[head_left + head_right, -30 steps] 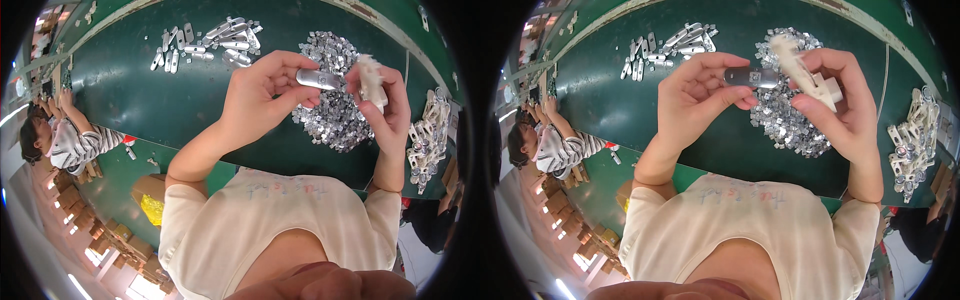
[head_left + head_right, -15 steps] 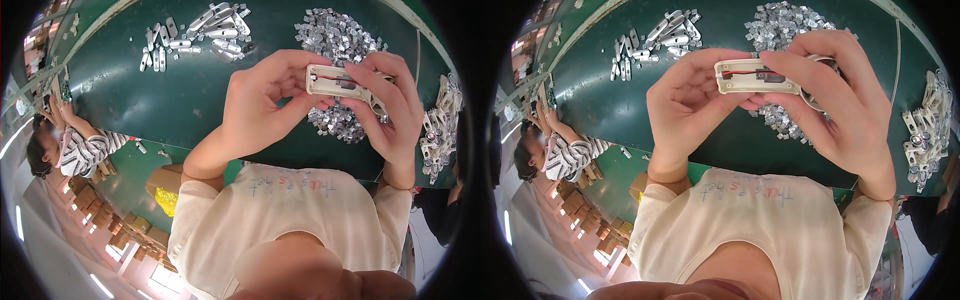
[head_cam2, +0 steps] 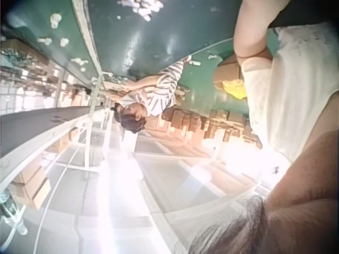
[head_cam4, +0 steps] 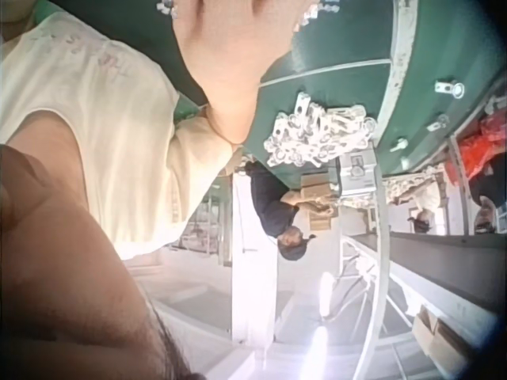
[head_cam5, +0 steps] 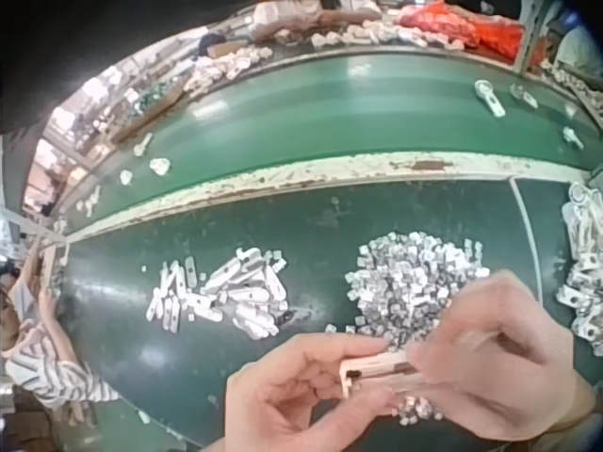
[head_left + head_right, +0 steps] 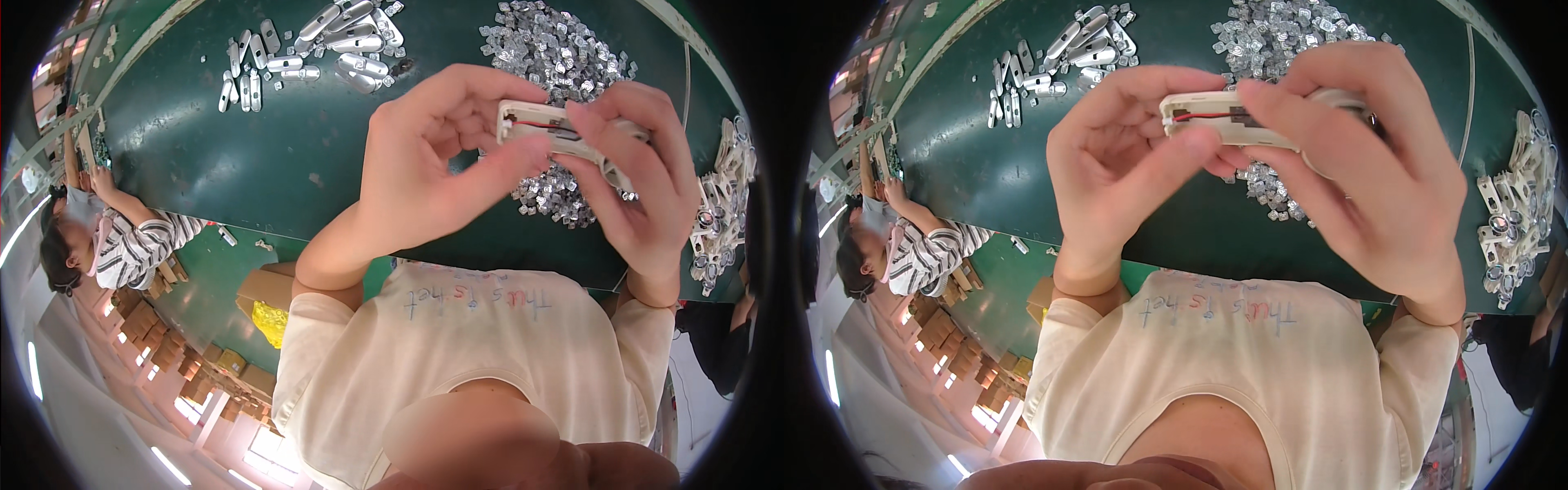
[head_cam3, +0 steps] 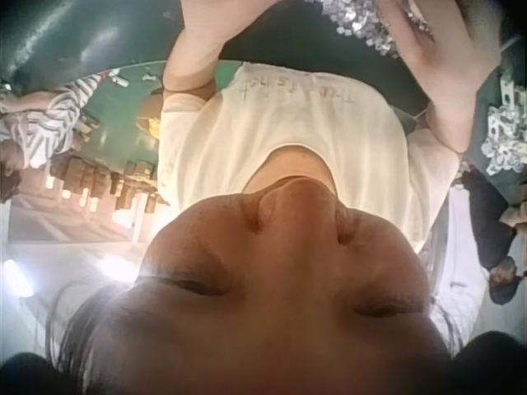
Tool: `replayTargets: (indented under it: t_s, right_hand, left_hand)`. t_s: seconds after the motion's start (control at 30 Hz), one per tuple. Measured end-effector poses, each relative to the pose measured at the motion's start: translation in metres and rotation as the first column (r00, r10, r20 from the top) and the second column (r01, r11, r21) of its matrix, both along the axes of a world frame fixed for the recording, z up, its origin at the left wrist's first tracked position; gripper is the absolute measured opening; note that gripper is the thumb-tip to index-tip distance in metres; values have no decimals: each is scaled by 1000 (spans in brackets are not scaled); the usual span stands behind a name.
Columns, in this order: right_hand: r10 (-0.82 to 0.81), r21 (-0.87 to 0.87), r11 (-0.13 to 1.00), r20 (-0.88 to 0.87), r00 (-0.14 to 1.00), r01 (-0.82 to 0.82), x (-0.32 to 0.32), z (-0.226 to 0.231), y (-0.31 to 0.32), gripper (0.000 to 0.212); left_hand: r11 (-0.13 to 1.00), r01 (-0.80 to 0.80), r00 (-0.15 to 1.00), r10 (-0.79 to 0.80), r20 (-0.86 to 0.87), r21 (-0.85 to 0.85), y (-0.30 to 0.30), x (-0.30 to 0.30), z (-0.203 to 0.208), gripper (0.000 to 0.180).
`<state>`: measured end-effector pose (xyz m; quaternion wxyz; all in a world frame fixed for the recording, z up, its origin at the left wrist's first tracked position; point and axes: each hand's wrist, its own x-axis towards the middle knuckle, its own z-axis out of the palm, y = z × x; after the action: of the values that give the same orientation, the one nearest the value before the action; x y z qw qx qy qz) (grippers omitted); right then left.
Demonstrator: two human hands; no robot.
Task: Assembling small metal components into a plastic housing on an assembly line.
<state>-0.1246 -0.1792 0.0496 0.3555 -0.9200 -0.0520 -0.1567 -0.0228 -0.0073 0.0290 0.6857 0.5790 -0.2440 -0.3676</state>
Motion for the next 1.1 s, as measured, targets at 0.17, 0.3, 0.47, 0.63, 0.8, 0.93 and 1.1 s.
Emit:
replayTargets:
  t_s: [0.17, 0.3, 0.47, 0.63, 0.8, 0.93, 1.1]
  right_hand:
    - [-26, 166, 986, 4, 1000, 25, 2, -14, 4, 38]
    - [-68, 411, 904, -133, 989, 117, -4, -24, 9, 36]
    - [-196, 175, 970, 161, 967, 168, 5, -30, 19, 28]
    - [13, 56, 998, 397, 918, -38, 10, -33, 19, 38]
    - [82, 40, 995, 175, 981, -91, 43, -29, -1, 35]
    - [-198, 633, 702, -267, 943, 327, 134, -35, -65, 21]
    - [-517, 44, 845, -183, 836, 533, 202, -70, -147, 26]
  left_hand:
    - [992, -123, 991, 124, 60, -15, -7, -5, -2, 24]
    - [985, -172, 970, 170, 176, -6, -7, -9, -8, 23]
    - [932, -362, 827, 333, 452, -25, -12, -11, -32, 14]
    - [897, -349, 531, 429, 731, -272, -9, -5, -39, 20]
    - [899, -360, 340, 376, 862, -250, -3, 20, -35, 22]
    - [805, -593, 500, 370, 783, -2, 19, 53, -11, 53]
    - [711, -598, 491, -41, 870, 370, 59, 68, -18, 13]
